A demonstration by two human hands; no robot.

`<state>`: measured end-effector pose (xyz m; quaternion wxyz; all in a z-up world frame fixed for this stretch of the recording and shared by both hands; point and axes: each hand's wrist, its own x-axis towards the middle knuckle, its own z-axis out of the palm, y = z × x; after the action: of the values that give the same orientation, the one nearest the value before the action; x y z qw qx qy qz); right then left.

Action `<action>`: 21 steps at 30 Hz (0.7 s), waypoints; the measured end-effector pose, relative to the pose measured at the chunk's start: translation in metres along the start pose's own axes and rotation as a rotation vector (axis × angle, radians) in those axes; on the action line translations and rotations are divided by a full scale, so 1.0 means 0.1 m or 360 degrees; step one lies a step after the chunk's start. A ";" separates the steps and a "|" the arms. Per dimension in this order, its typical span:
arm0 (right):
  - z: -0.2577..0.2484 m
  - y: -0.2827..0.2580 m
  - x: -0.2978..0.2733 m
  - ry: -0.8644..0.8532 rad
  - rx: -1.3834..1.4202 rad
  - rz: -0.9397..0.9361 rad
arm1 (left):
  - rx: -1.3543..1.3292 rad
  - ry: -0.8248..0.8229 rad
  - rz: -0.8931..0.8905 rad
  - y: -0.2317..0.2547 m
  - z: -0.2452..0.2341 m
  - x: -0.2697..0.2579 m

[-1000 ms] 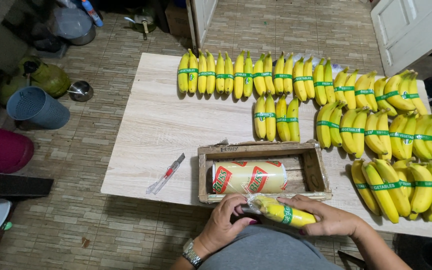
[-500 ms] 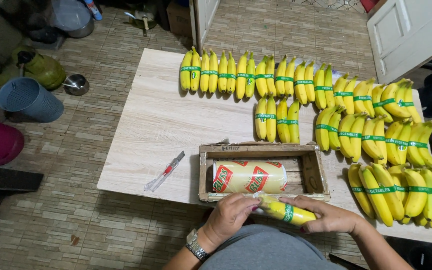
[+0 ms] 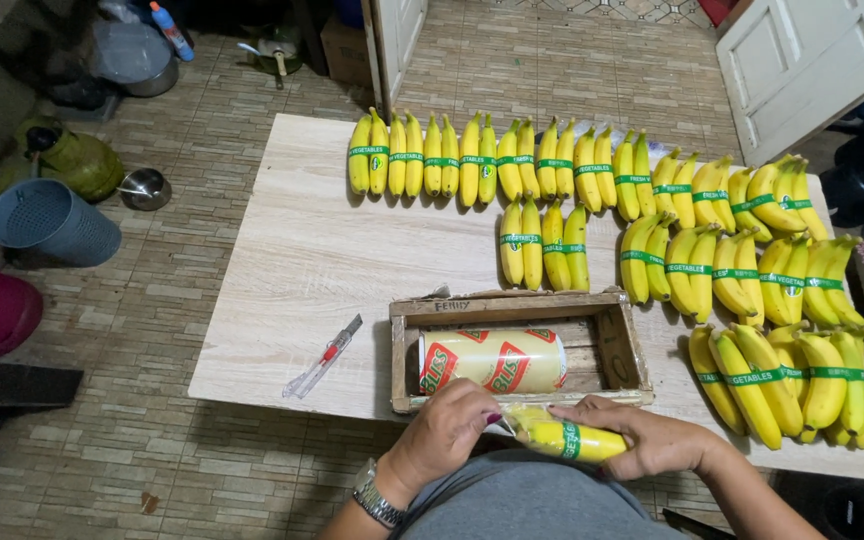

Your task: Wrapping bunches of bananas in plastic film and placing them into a cardboard box for distribution.

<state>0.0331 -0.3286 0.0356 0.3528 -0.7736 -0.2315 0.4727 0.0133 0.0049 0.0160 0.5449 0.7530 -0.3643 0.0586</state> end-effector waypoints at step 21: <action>-0.12 -0.34 0.12 -0.0049 -0.0356 0.0014 | 0.0039 -0.0531 -0.1120 0.33 0.06 0.38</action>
<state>0.0483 -0.3019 0.0585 0.2587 -0.8018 -0.2848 0.4572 0.0190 -0.0237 0.0573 0.4559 0.8375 -0.1665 -0.2510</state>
